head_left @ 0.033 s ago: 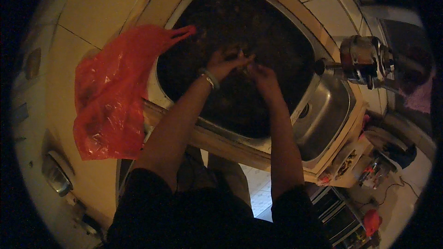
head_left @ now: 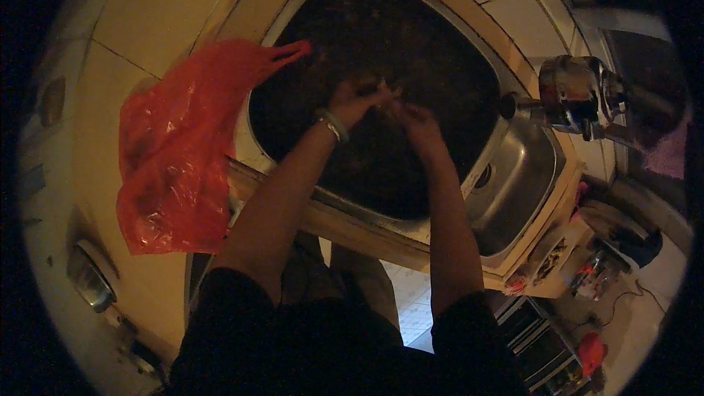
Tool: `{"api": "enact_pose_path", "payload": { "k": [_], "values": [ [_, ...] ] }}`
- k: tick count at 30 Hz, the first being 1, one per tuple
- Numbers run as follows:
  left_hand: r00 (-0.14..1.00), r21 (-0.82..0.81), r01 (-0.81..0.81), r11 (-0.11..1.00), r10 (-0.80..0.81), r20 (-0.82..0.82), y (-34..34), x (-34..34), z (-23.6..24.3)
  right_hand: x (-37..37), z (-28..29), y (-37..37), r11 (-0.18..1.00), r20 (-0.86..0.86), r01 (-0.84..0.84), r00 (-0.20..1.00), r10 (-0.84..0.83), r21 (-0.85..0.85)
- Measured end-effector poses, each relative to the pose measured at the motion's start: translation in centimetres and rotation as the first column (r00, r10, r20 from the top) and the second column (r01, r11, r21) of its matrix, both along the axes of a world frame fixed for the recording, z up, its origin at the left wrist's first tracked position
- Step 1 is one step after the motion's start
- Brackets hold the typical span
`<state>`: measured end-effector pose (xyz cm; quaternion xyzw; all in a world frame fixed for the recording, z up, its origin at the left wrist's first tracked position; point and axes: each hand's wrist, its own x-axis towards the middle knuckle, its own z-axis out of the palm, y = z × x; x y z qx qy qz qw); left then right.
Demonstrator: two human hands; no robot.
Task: The person washes small root vegetables in a kitchen sink filled with water, then transfers them into a red plastic bag on the counter. The person repeats this process multiple times, handling the vegetables by hand and placing them into the bag.
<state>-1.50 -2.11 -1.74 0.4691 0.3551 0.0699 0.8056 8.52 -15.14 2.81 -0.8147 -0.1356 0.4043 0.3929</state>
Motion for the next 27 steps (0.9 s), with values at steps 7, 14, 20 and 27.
{"api": "enact_pose_path", "payload": {
  "k": [7,14,20,27],
  "values": [
    [0.979,0.305,0.022,0.952,0.040,-0.198,-1.1,-0.4,-1.2,-1.1,-1.2,0.9,0.986,0.055,0.155,0.987,-0.152,-0.059],
    [1.000,-0.015,-0.012,1.000,0.012,-0.020,-0.7,-0.1,0.4,-3.2,-2.5,0.8,0.922,-0.006,0.338,0.939,-0.343,0.191],
    [0.987,0.122,0.036,0.992,-0.016,-0.161,-0.6,-0.4,1.0,-4.0,-1.8,0.6,0.940,0.183,0.281,0.931,-0.315,0.192],
    [0.980,0.101,0.091,0.991,-0.071,-0.184,0.1,-0.6,0.2,-4.3,-1.5,-0.2,0.909,-0.104,0.386,0.922,-0.373,0.160]
  ]
}}
